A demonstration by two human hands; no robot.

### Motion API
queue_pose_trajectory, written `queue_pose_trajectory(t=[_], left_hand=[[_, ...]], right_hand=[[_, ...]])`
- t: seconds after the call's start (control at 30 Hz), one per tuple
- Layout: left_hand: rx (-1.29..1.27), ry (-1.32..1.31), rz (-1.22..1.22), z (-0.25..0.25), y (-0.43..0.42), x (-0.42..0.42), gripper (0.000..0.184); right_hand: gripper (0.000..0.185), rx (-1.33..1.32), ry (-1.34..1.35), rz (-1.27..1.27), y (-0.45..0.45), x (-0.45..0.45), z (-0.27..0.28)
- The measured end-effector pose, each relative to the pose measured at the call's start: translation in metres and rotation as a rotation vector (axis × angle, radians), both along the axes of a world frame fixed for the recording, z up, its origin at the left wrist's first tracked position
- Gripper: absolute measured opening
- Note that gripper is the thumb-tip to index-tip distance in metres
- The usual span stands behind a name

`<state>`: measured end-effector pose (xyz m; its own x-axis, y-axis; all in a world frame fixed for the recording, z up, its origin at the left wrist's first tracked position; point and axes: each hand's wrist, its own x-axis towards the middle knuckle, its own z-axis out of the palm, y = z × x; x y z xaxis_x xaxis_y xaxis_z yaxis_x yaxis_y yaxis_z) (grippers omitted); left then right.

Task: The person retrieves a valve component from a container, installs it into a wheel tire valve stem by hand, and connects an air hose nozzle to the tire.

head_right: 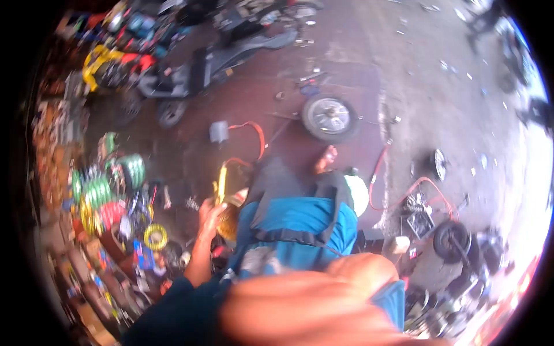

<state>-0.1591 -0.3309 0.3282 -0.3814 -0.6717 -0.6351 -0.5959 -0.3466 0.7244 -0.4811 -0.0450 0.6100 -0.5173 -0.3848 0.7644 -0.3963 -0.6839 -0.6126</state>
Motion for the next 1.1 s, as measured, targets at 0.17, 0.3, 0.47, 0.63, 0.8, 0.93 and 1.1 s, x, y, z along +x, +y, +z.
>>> queue_pose_trajectory(t=[0.17, 0.3, 0.47, 0.63, 0.8, 0.93, 1.1], left_hand=[[0.084, -0.18, -0.027, 0.02, -0.027, -0.048, 0.033], [0.064, -0.223, -0.112, 0.004, -0.063, -0.065, 0.027], [0.012, -0.225, -0.199, 0.007, -0.106, -0.107, 0.029], [0.026, -0.179, -0.16, -0.006, -0.12, -0.111, 0.034], [0.025, -0.28, -0.138, 0.007, -0.131, -0.124, 0.024], [0.06, -0.37, -0.163, 0.001, -0.141, -0.126, 0.024], [0.027, -0.408, -0.262, 0.01, -0.139, -0.151, 0.023]], right_hand=[[0.025, 0.056, 0.032, -0.193, 0.007, -0.016, 0.011], [0.024, 0.094, 0.024, -0.332, 0.003, -0.021, 0.019], [0.023, 0.097, 0.008, -0.425, -0.029, -0.025, 0.019], [0.022, 0.105, -0.043, -0.503, -0.045, -0.024, 0.017], [0.022, 0.115, -0.05, -0.52, -0.065, -0.032, 0.019], [0.021, 0.124, -0.049, -0.516, -0.07, -0.036, 0.02], [0.021, 0.151, -0.026, -0.513, -0.062, -0.038, 0.023]])
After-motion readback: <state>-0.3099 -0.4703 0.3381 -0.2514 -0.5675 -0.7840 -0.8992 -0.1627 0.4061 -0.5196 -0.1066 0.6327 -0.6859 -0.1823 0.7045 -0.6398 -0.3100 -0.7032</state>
